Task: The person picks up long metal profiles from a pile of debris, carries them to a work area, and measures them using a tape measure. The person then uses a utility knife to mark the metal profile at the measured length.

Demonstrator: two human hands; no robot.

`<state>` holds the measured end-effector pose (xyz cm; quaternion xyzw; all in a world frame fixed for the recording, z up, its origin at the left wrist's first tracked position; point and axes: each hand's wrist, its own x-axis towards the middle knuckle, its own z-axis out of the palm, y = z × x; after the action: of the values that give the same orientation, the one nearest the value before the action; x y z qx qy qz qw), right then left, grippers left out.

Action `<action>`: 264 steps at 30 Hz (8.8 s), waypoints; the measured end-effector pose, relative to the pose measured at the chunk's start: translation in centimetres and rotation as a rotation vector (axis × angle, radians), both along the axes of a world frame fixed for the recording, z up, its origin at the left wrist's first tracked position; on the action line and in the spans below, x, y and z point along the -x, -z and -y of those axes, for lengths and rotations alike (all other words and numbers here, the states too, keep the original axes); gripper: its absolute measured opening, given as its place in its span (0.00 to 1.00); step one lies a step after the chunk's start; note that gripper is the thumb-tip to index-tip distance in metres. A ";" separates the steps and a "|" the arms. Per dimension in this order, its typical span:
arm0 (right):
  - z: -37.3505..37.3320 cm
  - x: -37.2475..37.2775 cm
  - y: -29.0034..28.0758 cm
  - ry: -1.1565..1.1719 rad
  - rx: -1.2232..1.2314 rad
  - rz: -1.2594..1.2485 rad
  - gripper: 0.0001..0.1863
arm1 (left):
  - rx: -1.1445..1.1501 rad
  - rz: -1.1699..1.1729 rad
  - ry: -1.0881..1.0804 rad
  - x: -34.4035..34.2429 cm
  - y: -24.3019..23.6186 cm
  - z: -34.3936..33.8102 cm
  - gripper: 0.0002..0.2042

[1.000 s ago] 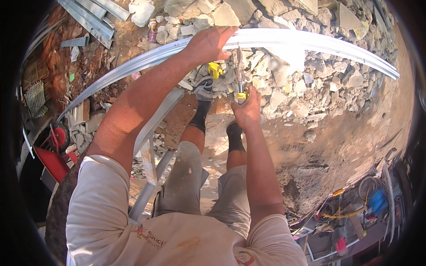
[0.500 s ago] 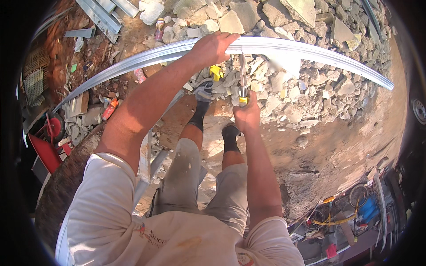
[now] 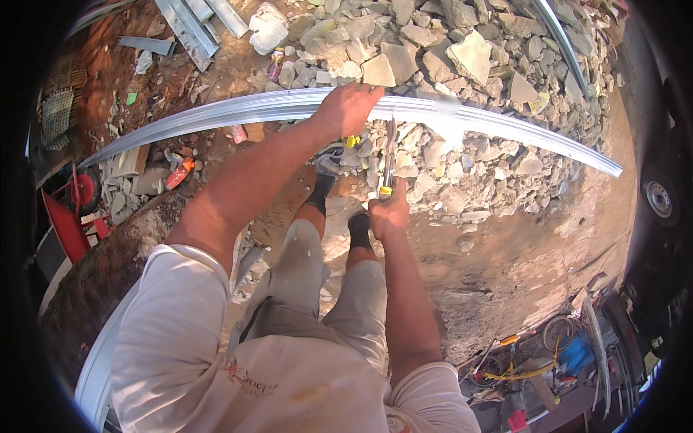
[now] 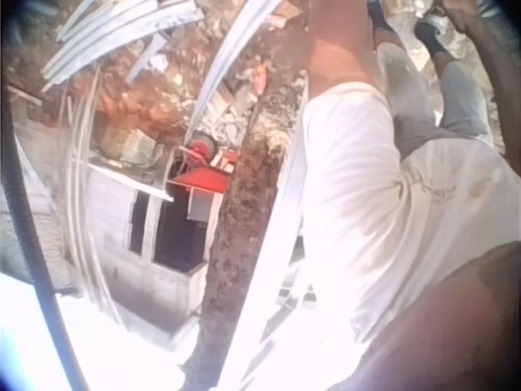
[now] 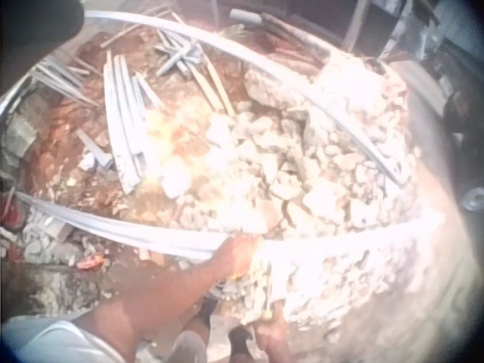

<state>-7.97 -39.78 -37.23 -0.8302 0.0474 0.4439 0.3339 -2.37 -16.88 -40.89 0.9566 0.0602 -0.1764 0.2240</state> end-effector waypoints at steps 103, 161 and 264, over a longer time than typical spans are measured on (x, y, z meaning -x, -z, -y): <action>-3.5 -0.6 -15.5 0.174 0.008 -0.122 0.33 | 0.360 -0.340 0.075 0.8 -13.6 -1.4 0.22; 1.7 1.3 -17.8 -0.091 -0.077 -0.006 0.38 | 0.354 -0.401 0.130 -3.3 -12.3 -5.7 0.25; -1.7 -0.3 -11.5 -0.003 0.060 -0.047 0.21 | 0.396 -0.324 0.141 -1.8 -8.9 -3.9 0.26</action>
<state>-7.65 -38.11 -25.74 -0.8292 0.0671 0.4621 0.3072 -0.56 -12.98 -31.99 0.8552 -0.0070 -0.3508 0.3815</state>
